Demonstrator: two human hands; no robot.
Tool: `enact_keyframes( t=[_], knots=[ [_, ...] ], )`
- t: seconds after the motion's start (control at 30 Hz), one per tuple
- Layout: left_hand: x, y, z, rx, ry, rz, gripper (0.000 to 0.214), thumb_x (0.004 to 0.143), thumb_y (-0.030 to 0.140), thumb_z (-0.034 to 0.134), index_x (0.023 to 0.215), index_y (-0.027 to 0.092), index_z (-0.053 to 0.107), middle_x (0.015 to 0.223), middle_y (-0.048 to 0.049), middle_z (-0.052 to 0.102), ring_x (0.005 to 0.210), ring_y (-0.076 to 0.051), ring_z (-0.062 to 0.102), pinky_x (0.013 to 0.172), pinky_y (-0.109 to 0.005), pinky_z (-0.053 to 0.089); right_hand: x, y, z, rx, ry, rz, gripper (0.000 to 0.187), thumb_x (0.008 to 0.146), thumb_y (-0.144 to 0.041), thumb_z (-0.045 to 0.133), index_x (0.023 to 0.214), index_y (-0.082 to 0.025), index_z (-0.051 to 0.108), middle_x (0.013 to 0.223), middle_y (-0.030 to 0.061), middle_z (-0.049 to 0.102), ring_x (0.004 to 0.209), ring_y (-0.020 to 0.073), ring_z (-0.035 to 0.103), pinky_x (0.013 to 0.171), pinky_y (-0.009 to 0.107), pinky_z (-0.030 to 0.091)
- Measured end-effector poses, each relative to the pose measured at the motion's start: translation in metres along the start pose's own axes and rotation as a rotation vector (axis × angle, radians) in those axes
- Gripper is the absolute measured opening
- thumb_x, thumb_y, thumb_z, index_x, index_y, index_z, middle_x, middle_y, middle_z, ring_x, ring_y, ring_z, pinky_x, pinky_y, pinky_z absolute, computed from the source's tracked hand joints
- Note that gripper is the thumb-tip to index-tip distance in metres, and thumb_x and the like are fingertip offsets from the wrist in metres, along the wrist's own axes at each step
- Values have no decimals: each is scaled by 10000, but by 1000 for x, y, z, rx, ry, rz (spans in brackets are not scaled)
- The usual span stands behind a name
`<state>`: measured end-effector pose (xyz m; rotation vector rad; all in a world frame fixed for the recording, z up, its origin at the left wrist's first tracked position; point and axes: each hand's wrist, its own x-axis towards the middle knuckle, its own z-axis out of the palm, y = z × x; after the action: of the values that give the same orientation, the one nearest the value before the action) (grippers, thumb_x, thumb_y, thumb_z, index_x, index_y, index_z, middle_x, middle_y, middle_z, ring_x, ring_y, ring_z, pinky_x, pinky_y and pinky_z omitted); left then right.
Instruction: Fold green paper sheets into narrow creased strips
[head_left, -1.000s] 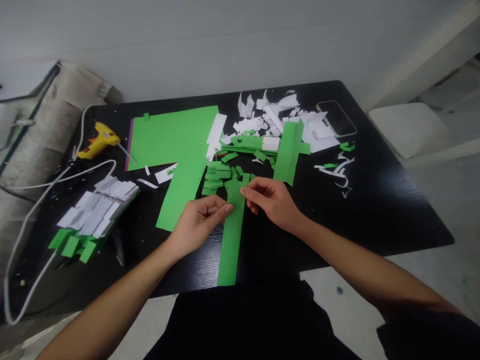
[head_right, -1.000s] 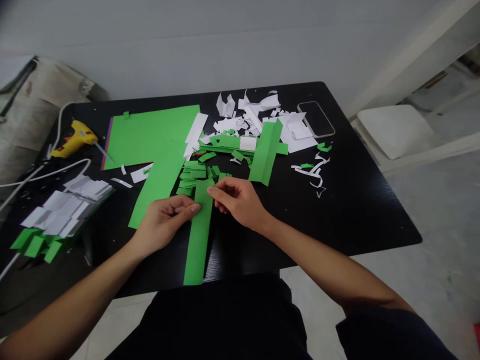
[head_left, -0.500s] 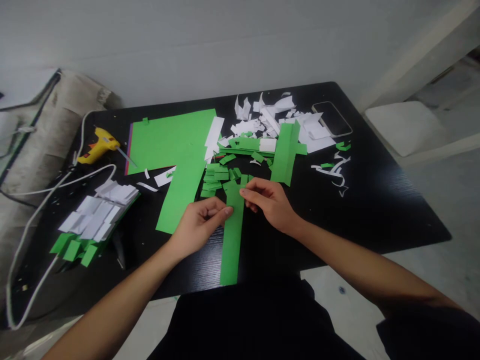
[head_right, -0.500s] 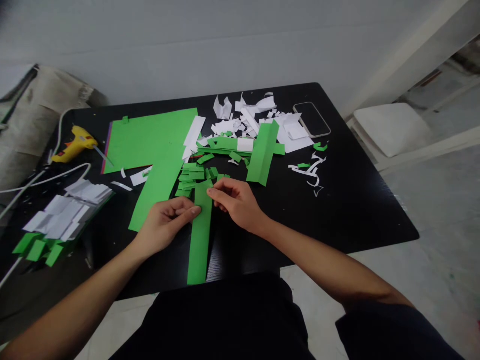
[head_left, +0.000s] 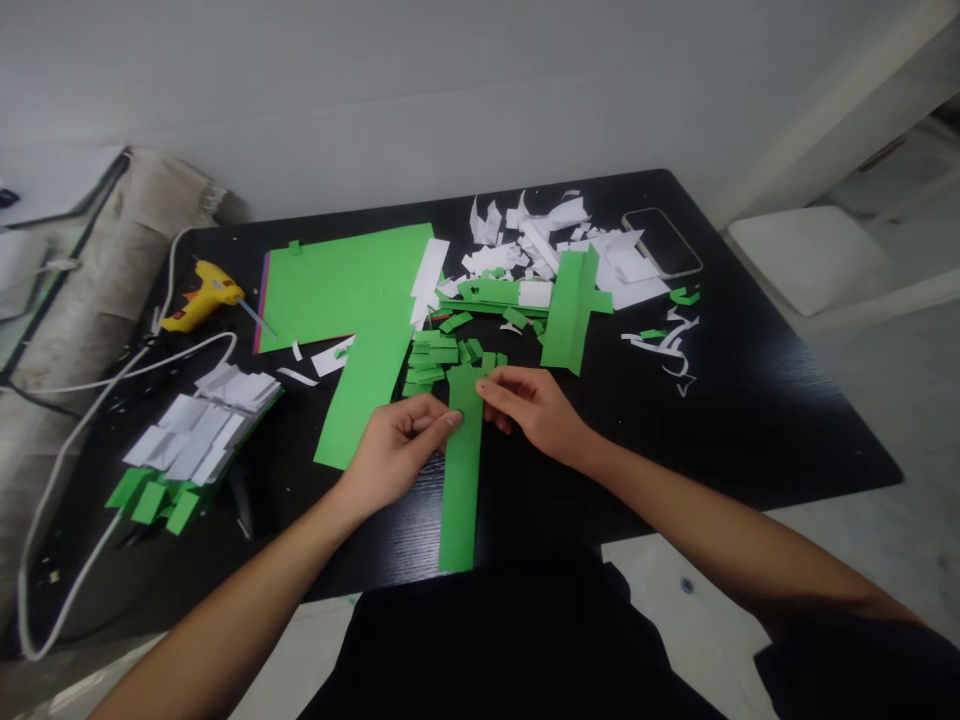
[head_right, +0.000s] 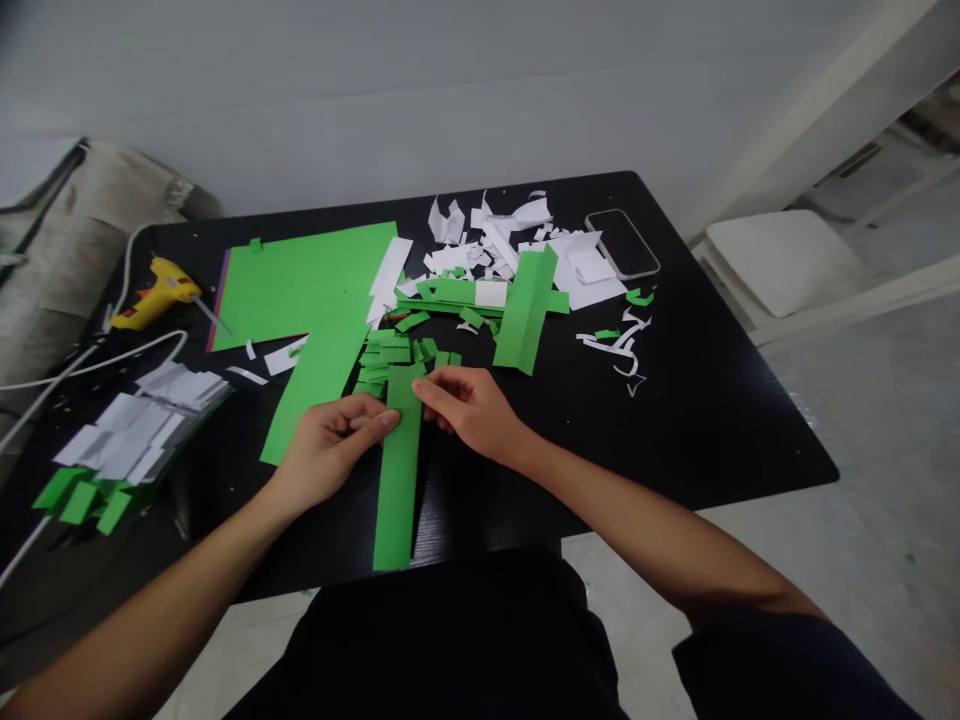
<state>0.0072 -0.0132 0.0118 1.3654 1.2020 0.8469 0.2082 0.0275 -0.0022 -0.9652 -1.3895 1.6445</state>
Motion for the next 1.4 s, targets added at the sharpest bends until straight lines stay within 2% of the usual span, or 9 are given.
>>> enact_keyframes(
  t=[0.33, 0.5, 0.57, 0.7, 0.8, 0.97, 1.17, 1.3, 1.4],
  knots=[
    [5, 0, -4, -51, 67, 57, 187, 879, 377, 734, 886, 192, 704, 669, 24, 588, 595, -118, 494, 563, -241, 377, -7, -4, 4, -141, -179, -5, 350, 917, -456, 717, 728, -169, 650, 615, -14, 611, 552, 101, 515, 524, 235, 397],
    [6, -4, -4, 2, 102, 78, 194, 847, 374, 771, 799, 188, 743, 716, -9, 666, 623, -133, 532, 580, -256, 396, -10, 0, 9, -213, -224, -29, 316, 938, -374, 686, 705, -166, 636, 611, -20, 610, 528, 86, 479, 514, 221, 366],
    [9, -6, -12, 16, 209, 85, 181, 832, 368, 789, 807, 191, 759, 737, -12, 683, 643, -136, 547, 599, -257, 413, -12, 2, 10, -261, -239, -41, 272, 939, -330, 678, 726, -162, 656, 612, -22, 618, 534, 86, 494, 522, 215, 371],
    [20, -11, -41, -141, 593, 120, 165, 810, 363, 814, 842, 205, 777, 807, -7, 705, 664, -125, 569, 603, -235, 432, -17, 7, 14, -324, -375, -65, 195, 925, -269, 676, 766, -157, 697, 630, -24, 633, 573, 87, 535, 563, 204, 405],
    [25, -14, -55, -207, 690, 122, 159, 781, 344, 836, 825, 203, 779, 790, 0, 689, 621, -108, 556, 565, -222, 420, -19, 8, 16, -294, -432, -61, 176, 910, -261, 682, 772, -154, 708, 644, -22, 636, 588, 90, 543, 575, 204, 420],
    [22, -12, -44, -216, 610, 60, 157, 801, 341, 822, 794, 194, 770, 631, 28, 619, 525, -88, 489, 498, -206, 374, -16, 6, 16, -248, -367, -2, 211, 912, -337, 691, 811, -154, 714, 668, -4, 640, 588, 106, 534, 551, 223, 407],
    [12, -6, -14, -247, 367, -23, 229, 790, 393, 849, 835, 182, 771, 720, -3, 712, 607, -126, 602, 574, -233, 472, -13, 3, 16, -179, -184, 3, 233, 893, -351, 718, 756, -172, 661, 607, -42, 513, 551, 96, 429, 503, 227, 327],
    [7, -4, -7, -331, 216, -96, 236, 801, 398, 843, 853, 181, 765, 749, -16, 741, 611, -146, 635, 596, -262, 511, -13, 4, 15, -198, -163, -9, 233, 888, -347, 714, 737, -179, 656, 593, -41, 513, 540, 100, 433, 495, 231, 324],
    [6, -5, -8, -305, 200, -110, 225, 788, 371, 853, 780, 168, 758, 725, -23, 742, 604, -152, 642, 591, -271, 521, -13, 5, 14, -224, -175, -25, 224, 894, -319, 690, 724, -178, 651, 596, -37, 530, 539, 96, 441, 498, 227, 330]
  ],
)
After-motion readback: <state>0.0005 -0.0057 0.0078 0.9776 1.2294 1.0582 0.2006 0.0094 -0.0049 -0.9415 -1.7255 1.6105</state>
